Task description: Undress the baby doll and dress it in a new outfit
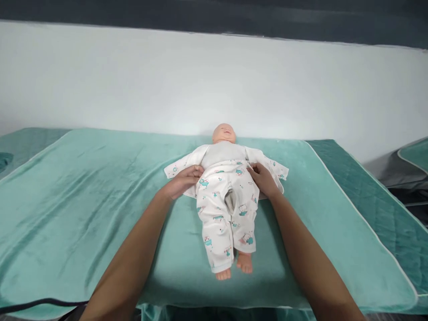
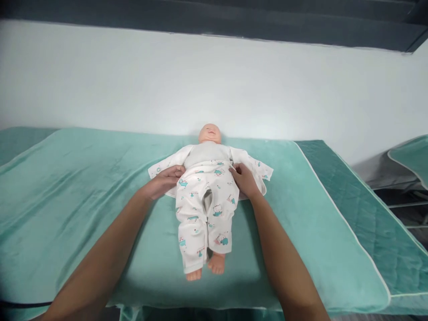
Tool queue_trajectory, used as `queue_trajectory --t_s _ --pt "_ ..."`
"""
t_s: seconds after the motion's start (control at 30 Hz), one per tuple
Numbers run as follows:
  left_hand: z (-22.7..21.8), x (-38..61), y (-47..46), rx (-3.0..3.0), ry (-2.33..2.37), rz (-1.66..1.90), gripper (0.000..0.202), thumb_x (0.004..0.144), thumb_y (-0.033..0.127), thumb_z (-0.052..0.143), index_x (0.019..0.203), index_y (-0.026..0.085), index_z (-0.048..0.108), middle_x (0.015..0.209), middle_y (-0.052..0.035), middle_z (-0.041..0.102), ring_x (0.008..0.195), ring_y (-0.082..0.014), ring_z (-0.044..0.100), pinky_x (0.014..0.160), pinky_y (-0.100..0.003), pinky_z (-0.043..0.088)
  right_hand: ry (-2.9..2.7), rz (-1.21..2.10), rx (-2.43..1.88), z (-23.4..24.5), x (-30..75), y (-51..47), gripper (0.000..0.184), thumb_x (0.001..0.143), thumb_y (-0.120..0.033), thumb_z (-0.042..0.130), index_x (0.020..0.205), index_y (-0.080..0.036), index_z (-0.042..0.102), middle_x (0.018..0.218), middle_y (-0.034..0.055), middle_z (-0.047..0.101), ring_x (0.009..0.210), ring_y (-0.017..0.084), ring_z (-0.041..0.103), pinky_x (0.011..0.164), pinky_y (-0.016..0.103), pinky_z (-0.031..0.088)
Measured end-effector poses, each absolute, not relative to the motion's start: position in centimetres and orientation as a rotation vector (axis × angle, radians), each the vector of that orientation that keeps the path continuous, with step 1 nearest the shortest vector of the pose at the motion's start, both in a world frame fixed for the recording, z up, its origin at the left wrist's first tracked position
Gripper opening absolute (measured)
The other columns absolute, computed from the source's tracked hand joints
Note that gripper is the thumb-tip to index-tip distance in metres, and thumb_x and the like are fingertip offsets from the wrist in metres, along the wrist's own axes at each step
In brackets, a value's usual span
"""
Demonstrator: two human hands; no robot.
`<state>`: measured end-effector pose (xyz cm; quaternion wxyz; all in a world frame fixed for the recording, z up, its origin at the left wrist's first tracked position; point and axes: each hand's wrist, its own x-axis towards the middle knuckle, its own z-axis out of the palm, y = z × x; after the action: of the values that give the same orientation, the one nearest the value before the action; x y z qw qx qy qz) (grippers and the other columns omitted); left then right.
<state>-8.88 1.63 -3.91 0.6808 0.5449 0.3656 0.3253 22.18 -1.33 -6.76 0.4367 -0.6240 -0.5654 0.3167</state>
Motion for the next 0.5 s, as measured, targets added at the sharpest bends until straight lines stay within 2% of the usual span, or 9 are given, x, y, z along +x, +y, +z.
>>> queue_trajectory --t_s 0.1,0.2,0.33,0.4,0.5 --pt "-4.0 -8.8 1.5 1.344 0.850 0.717 0.031 0.066 0.027 0.076 0.092 0.020 0.060 0.077 0.0013 0.057 0.069 -0.0129 0.052 0.063 -0.023 0.038 -1.454 0.837 -1.588 -6.5 22.5 -1.5 0.028 0.082 -0.049 0.056 0.085 -0.021 0.057 0.075 -0.0028 0.057 0.070 0.015 0.049 0.068 0.028 0.040" --pt "-5.0 -7.7 1.9 1.417 1.000 0.893 0.030 0.068 0.028 0.072 0.093 0.021 0.056 0.078 0.0028 0.055 0.068 -0.0122 0.051 0.064 -0.024 0.039 -1.476 0.671 -1.734 -5.8 22.0 -1.6 0.020 0.080 -0.040 0.057 0.085 -0.020 0.061 0.080 0.0001 0.062 0.077 0.018 0.053 0.072 0.031 0.040" --pt "-6.0 -5.7 2.2 1.561 1.300 1.193 0.033 0.074 0.027 0.064 0.106 0.020 0.058 0.091 -0.0020 0.061 0.085 -0.0181 0.057 0.085 -0.032 0.045 -1.482 0.715 -1.771 -4.8 21.4 -1.0 0.020 0.075 -0.030 0.058 0.090 -0.020 0.065 0.089 0.0046 0.069 0.082 0.021 0.057 0.076 0.034 0.042" --pt "-5.9 -5.0 2.0 1.602 1.361 1.166 0.030 0.078 0.031 0.060 0.105 0.019 0.063 0.100 -0.0063 0.066 0.094 -0.0227 0.059 0.092 -0.036 0.044 -1.499 0.815 -1.714 -4.4 21.4 -0.5 0.014 0.071 -0.028 0.060 0.081 -0.019 0.065 0.083 0.0048 0.070 0.080 0.021 0.058 0.072 0.033 0.043" --pt "-5.3 -4.5 1.5 1.426 1.264 1.063 0.027 0.081 0.038 0.058 0.097 0.020 0.068 0.102 -0.0075 0.071 0.097 -0.0252 0.061 0.091 -0.037 0.045 -1.516 0.904 -1.653 -4.3 21.5 0.2 0.007 0.068 -0.027 0.061 0.068 -0.020 0.061 0.066 0.0026 0.065 0.069 0.020 0.056 0.063 0.031 0.044"
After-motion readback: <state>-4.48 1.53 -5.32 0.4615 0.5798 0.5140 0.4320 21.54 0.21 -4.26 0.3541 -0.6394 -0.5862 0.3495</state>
